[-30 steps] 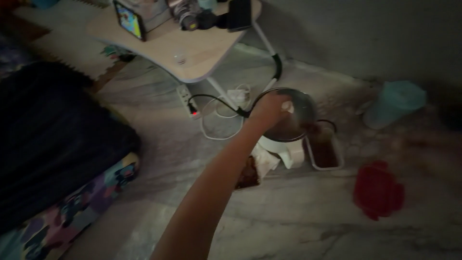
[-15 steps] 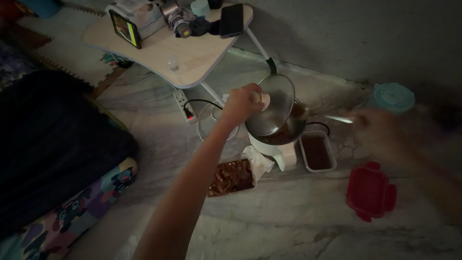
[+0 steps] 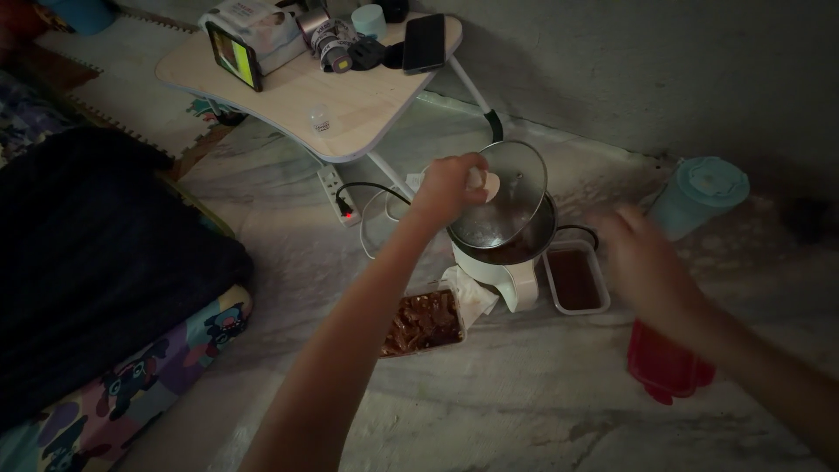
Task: Transferring food from a plastic container to an electric pot and a smaller bowl using a spoon.
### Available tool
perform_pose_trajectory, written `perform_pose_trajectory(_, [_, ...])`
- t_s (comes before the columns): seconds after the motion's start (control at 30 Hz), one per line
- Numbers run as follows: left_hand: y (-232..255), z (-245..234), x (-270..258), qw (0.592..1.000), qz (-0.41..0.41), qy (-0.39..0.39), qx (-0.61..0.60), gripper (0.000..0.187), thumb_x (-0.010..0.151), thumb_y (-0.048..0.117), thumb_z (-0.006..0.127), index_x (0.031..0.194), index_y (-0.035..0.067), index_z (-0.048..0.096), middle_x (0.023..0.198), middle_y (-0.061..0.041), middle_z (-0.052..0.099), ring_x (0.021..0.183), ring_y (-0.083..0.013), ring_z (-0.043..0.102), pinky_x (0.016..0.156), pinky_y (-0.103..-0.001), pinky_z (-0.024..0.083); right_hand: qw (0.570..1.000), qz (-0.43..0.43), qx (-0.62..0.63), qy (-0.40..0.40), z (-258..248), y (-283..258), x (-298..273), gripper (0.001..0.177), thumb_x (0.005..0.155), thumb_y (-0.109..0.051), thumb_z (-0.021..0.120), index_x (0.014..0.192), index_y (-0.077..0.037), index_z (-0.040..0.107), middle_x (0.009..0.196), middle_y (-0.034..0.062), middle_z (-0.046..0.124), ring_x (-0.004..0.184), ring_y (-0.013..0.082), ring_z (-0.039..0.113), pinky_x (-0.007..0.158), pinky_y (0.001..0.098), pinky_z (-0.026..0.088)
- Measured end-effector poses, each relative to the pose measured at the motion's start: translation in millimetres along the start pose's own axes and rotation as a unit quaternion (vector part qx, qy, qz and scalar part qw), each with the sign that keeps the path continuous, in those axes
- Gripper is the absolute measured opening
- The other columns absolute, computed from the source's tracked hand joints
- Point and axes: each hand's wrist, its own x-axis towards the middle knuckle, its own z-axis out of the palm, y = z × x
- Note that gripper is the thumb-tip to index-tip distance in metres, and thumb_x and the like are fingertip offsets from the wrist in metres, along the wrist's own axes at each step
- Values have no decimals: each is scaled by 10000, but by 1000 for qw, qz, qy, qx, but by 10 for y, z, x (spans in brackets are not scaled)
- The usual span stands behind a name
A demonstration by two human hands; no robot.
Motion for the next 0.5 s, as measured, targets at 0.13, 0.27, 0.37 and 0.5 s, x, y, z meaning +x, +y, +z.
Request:
perform_pose_trajectory(0.13, [28,-4,8,1000,21,3,2,417,678,172,841,1065,114,696,915,-180,742,869,-362,726,813,-447,582,984,-9,-162,-67,-41,-89,-69,381,911,-4,576,1291,-19,600,1093,151,615,972,258,630,813,375,537])
perform_pose_trajectory(0.27, [61,-3,25,1000,11,2,6,418,687,156,835,1079,112,696,902,-192,728,846,-361,727,797,-441,589,987,28,-120,-104,-15,-80,-95,208,997,-72,573,1196,-37,622,1034,111,606,939,231,616,830,349,529])
perform_pose_trajectory(0.37, [80,-22,41,1000,-3,-10,-1,407,689,151,833,1069,110,694,882,-191,731,828,-353,736,781,-433,595,985,-103,-139,-7,-23,-94,-97,361,841,9,603,1202,20,611,1057,150,595,993,274,603,841,368,518])
perform_pose_trajectory(0.5, [68,-16,28,1000,11,0,2,405,692,139,832,1070,107,691,883,-190,737,838,-359,737,777,-437,595,989,-96,-114,-10,29,-69,-79,356,842,38,577,1195,24,615,1033,147,586,966,274,599,822,378,511])
